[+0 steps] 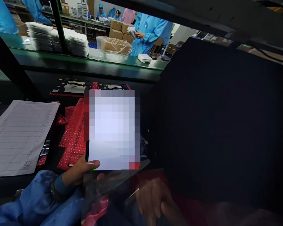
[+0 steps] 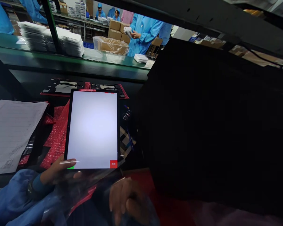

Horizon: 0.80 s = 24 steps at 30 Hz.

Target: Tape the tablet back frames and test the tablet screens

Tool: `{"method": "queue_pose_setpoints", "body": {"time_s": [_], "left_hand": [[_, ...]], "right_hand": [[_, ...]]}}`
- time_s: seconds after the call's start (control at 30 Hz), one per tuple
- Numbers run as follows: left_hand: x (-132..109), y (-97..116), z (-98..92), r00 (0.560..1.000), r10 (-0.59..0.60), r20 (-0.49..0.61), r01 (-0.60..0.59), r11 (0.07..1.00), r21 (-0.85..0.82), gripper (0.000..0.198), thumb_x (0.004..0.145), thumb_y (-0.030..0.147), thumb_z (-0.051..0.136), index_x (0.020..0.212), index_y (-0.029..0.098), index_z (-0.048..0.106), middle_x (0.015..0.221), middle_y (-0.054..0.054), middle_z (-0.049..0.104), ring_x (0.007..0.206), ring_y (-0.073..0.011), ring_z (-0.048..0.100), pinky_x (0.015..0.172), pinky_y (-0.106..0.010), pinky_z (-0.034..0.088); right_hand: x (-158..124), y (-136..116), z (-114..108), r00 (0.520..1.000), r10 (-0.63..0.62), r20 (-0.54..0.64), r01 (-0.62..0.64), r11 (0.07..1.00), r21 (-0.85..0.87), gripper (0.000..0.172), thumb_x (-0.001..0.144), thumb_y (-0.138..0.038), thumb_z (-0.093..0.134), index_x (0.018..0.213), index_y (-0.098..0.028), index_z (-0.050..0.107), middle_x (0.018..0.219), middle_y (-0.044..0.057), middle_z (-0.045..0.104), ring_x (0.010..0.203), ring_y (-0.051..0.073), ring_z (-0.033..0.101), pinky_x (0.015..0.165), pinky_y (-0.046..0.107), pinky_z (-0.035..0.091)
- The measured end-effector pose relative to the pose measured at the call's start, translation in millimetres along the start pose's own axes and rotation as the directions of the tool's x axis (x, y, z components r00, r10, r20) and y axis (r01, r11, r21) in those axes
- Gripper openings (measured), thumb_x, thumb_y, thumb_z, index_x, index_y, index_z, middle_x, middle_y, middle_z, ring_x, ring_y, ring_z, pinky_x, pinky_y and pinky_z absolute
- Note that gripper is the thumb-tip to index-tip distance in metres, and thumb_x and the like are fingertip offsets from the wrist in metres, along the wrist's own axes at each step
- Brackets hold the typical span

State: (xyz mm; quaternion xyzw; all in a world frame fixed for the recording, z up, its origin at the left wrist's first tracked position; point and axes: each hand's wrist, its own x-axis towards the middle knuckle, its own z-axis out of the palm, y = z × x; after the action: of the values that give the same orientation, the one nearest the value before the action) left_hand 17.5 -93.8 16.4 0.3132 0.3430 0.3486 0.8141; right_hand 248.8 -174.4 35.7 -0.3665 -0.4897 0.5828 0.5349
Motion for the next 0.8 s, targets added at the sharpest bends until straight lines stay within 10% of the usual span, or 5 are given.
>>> {"method": "queue_pose_setpoints", "body": {"time_s": [0.07,0.33,0.53,0.67,0.8], "left_hand": [[0,1,-1.2,1.0,-0.002,0.019,0.002,1.0,0.026,0.032,0.064,0.041,0.078,0.08,0.014,0.072,0.073,-0.006,0.07,0.066,-0.0177,0.06,0.063,-0.028,0.047],[4,2,4.0,0.999,0.008,-0.043,-0.005,0.998,0.066,0.058,0.06,0.047,0.08,0.105,0.013,0.068,0.079,-0.007,0.071,0.07,-0.0209,0.062,0.071,-0.033,0.049],[9,-11,-2.3,0.996,0.015,0.083,-0.015,1.0,-0.005,0.068,0.07,0.052,0.072,0.123,0.012,0.058,0.084,-0.009,0.07,0.053,-0.0145,0.056,0.062,-0.033,0.047],[7,-13,-4.6,0.996,0.016,0.091,-0.006,0.994,-0.108,0.066,0.071,0.058,0.067,0.118,0.012,0.061,0.089,-0.01,0.07,0.053,-0.0138,0.056,0.055,-0.029,0.046],[8,-11,-4.4,0.998,0.028,0.057,-0.017,0.983,-0.183,0.073,0.07,0.066,0.063,0.122,0.015,0.058,0.096,-0.01,0.07,0.081,-0.0218,0.064,0.073,-0.033,0.049]], "right_hand": [[4,-5,4,0.989,-0.036,0.141,0.02,0.994,0.108,0.035,0.08,-0.047,0.046,0.053,-0.026,0.04,0.033,-0.006,0.05,0.025,0.011,0.04,0.04,0.023,0.041],[31,-20,13,1.0,-0.016,0.008,0.014,0.975,0.222,0.024,0.087,-0.035,0.05,0.067,-0.025,0.058,0.041,-0.005,0.054,0.033,0.011,0.045,0.046,0.024,0.045],[78,-22,26,0.916,-0.331,-0.228,0.31,0.943,-0.123,0.057,0.093,-0.062,0.015,0.12,-0.034,0.056,0.125,0.003,0.062,0.102,0.02,0.065,0.077,0.042,0.056],[71,-2,51,0.788,-0.615,-0.008,0.406,0.53,-0.744,0.037,0.088,-0.05,0.051,0.114,-0.026,0.061,0.113,0.005,0.065,0.106,0.022,0.06,0.101,0.048,0.041],[56,28,71,0.706,-0.646,0.289,0.437,0.078,-0.896,0.027,0.08,-0.045,0.066,0.096,-0.023,0.067,0.088,0.0,0.069,0.089,0.016,0.063,0.111,0.042,0.029]]}}
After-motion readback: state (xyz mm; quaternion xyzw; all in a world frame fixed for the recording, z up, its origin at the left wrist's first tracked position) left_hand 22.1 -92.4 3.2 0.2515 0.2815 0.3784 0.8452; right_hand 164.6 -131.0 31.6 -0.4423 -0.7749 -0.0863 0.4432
